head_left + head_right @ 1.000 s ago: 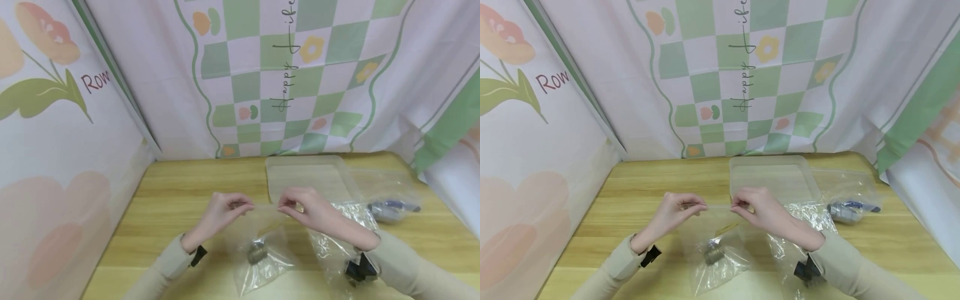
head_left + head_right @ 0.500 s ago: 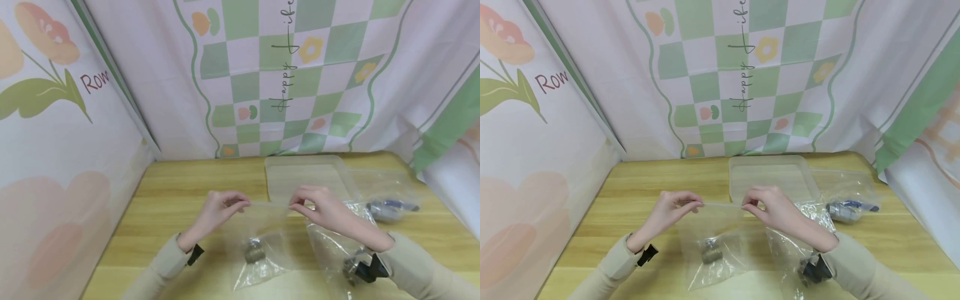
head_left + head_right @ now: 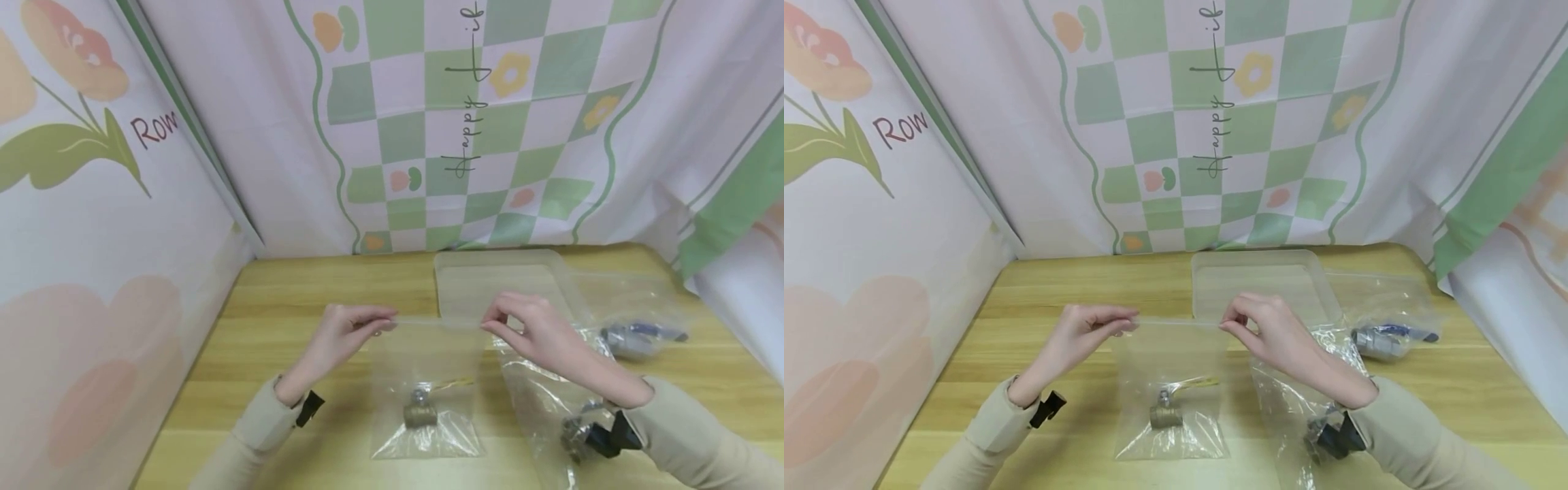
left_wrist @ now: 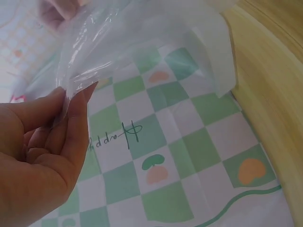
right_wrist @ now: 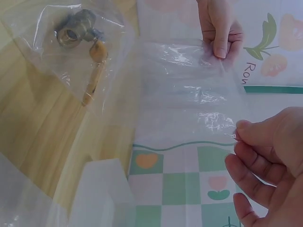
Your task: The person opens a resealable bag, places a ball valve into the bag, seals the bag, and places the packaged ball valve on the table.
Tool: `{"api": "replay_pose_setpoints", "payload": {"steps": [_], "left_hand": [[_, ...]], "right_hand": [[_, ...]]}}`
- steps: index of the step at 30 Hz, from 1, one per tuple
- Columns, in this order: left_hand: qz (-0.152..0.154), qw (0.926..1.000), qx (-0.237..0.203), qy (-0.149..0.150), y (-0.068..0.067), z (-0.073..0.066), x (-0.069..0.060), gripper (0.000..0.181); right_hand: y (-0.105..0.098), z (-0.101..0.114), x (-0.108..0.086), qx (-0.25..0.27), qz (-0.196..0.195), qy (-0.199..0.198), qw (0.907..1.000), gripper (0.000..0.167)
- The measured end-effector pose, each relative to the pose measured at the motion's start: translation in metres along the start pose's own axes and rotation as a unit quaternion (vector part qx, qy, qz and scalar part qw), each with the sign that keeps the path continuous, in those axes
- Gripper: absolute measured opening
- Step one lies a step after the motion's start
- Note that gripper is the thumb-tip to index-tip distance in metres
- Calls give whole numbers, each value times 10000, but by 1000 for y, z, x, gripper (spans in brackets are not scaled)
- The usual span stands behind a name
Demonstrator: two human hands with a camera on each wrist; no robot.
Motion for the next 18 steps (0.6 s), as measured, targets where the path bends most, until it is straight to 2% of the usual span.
{"api": "replay_pose_setpoints", "payload": {"steps": [5,11,18], "left_hand": [[-219,9995,192,113,-2,1,1,22],[-471,9980,431,23,-9,5,1,16],[-657,9956,603,302,-10,9,1,11]], "right_hand": [[-1,-1,0,-40,-56,69,10000,21],[-2,-3,-2,-88,-151,190,9997,21],[1,-3,-5,-20,33,490,9988,20]]}}
Point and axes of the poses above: each hand's wrist, its own x-axis towards the middle knuckle, its own y-axis out of the palm, z = x × y, the point moved 1 cm from there along x, towards the middle knuckle, and after that the axes turned 11 degrees about -z, right-handed, at the moved point
